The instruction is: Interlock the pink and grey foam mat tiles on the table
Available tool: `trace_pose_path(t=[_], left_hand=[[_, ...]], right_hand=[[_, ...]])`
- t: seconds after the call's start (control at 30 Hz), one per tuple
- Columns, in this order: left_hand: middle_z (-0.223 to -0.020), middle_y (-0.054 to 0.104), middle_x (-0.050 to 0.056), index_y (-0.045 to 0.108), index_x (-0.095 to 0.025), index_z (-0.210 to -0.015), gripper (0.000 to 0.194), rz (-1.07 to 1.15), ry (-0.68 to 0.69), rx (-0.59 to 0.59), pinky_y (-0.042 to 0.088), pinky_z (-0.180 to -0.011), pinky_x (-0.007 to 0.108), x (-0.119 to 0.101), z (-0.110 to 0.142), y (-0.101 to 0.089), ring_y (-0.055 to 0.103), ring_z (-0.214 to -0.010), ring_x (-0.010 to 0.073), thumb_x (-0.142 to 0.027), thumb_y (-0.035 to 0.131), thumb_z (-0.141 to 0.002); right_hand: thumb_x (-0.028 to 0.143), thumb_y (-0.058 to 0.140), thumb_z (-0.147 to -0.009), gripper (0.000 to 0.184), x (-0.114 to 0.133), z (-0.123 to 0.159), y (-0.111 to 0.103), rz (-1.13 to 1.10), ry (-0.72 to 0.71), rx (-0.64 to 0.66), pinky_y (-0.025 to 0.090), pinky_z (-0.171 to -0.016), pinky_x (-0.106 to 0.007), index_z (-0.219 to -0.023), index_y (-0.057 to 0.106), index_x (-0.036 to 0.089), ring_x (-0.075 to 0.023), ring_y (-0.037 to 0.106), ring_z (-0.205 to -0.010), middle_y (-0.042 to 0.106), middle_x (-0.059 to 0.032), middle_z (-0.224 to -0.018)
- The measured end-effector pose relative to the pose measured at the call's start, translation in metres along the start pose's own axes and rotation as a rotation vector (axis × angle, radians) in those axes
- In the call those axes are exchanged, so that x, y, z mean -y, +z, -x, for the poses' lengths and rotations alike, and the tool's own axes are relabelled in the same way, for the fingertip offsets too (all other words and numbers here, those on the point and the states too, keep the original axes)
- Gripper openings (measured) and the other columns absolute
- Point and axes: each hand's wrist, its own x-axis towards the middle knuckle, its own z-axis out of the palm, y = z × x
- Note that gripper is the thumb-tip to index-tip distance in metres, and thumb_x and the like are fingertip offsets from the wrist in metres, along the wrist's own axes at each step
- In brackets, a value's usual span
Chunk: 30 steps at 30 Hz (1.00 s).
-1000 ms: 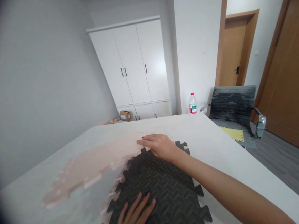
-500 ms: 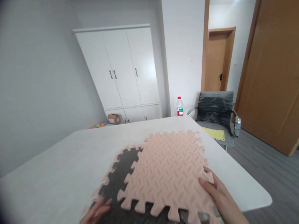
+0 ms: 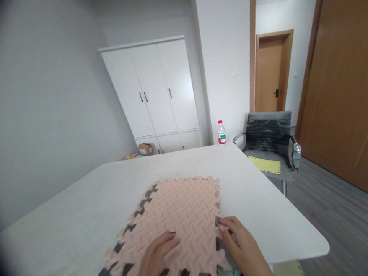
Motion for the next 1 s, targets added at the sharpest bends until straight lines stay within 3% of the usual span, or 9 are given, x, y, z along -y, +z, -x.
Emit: trace_pose_path(t=[0.07, 0.2, 0.3, 0.37, 0.43, 0.6, 0.73, 0.83, 1.0], left_hand=[[-0.121, 0.062, 0.009, 0.06, -0.024, -0.114, 0.039, -0.03, 0.041, 0.05, 0.04, -0.104, 0.045, -0.019, -0.011, 0.021, 0.053, -0.12, 0.0257, -0.03, 0.058, -0.075], [-0.132, 0.057, 0.005, 0.062, -0.032, -0.114, 0.047, -0.045, 0.139, 0.337, 0.033, -0.106, 0.056, -0.043, -0.024, 0.063, 0.046, -0.126, 0.0338, -0.041, 0.062, -0.069], [-0.135, 0.055, 0.007, 0.063, -0.032, -0.115, 0.053, -0.094, -0.062, 0.437, 0.028, -0.104, 0.065, -0.053, -0.026, 0.087, 0.042, -0.128, 0.0405, -0.037, 0.064, -0.062], [-0.138, 0.052, 0.008, 0.062, -0.031, -0.119, 0.06, -0.135, -0.2, 0.448, 0.023, -0.103, 0.068, -0.058, -0.026, 0.097, 0.039, -0.13, 0.0421, -0.029, 0.06, -0.059], [-0.141, 0.048, 0.008, 0.06, -0.03, -0.123, 0.067, -0.158, -0.231, 0.46, 0.021, -0.103, 0.069, -0.06, -0.027, 0.101, 0.037, -0.131, 0.0422, -0.024, 0.056, -0.056], [-0.142, 0.046, 0.009, 0.059, -0.025, -0.124, 0.071, -0.171, -0.256, 0.414, 0.016, -0.104, 0.07, -0.058, -0.031, 0.095, 0.034, -0.133, 0.041, -0.022, 0.05, -0.053], [-0.143, 0.046, 0.005, 0.058, -0.027, -0.125, 0.068, -0.186, -0.338, 0.431, 0.014, -0.107, 0.067, -0.042, -0.037, 0.082, 0.034, -0.135, 0.0358, -0.022, 0.048, -0.057], [-0.143, 0.046, 0.007, 0.055, -0.026, -0.128, 0.065, -0.239, -0.367, 0.476, 0.018, -0.106, 0.065, -0.014, -0.041, 0.065, 0.034, -0.135, 0.0343, -0.022, 0.047, -0.064], [-0.141, 0.048, 0.011, 0.052, -0.02, -0.131, 0.055, -0.404, -0.434, 0.475, 0.02, -0.107, 0.06, 0.051, -0.045, 0.027, 0.036, -0.134, 0.0315, -0.025, 0.042, -0.077]], right_hand=[[0.051, 0.039, -0.091, 0.04, -0.014, 0.004, -0.021, 0.034, -0.019, -0.092, 0.048, -0.088, -0.031, -0.109, 0.064, 0.025, -0.0217, 0.053, -0.112, 0.057, -0.0082, -0.121], [0.051, 0.043, -0.087, 0.039, -0.069, 0.019, -0.087, 0.255, -0.036, -0.413, 0.035, -0.106, -0.042, -0.108, 0.064, 0.024, -0.0249, 0.048, -0.12, 0.055, -0.0077, -0.125], [0.055, 0.041, -0.084, 0.047, -0.117, 0.033, -0.137, 0.399, 0.085, -0.634, 0.036, -0.105, -0.048, -0.107, 0.062, 0.021, -0.0295, 0.048, -0.118, 0.056, -0.0106, -0.122], [0.057, 0.039, -0.083, 0.051, -0.141, 0.041, -0.156, 0.474, 0.15, -0.682, 0.035, -0.105, -0.049, -0.109, 0.06, 0.018, -0.0318, 0.047, -0.119, 0.056, -0.0131, -0.12], [0.059, 0.039, -0.082, 0.057, -0.156, 0.044, -0.161, 0.499, 0.207, -0.659, 0.037, -0.102, -0.05, -0.114, 0.056, 0.015, -0.0337, 0.047, -0.118, 0.055, -0.0154, -0.12], [0.063, 0.038, -0.082, 0.067, -0.167, 0.041, -0.148, 0.501, 0.316, -0.615, 0.036, -0.103, -0.051, -0.125, 0.049, 0.013, -0.0347, 0.049, -0.117, 0.053, -0.0174, -0.123], [0.065, 0.04, -0.079, 0.071, -0.173, 0.043, -0.149, 0.48, 0.355, -0.591, 0.037, -0.103, -0.051, -0.127, 0.047, 0.013, -0.0352, 0.049, -0.118, 0.053, -0.0175, -0.126], [0.067, 0.039, -0.079, 0.071, -0.179, 0.045, -0.154, 0.441, 0.38, -0.565, 0.037, -0.103, -0.05, -0.127, 0.047, 0.015, -0.0351, 0.049, -0.118, 0.052, -0.0171, -0.127], [0.069, 0.037, -0.078, 0.07, -0.181, 0.045, -0.157, 0.443, 0.412, -0.552, 0.036, -0.103, -0.051, -0.123, 0.05, 0.016, -0.0362, 0.05, -0.117, 0.053, -0.0166, -0.126]])
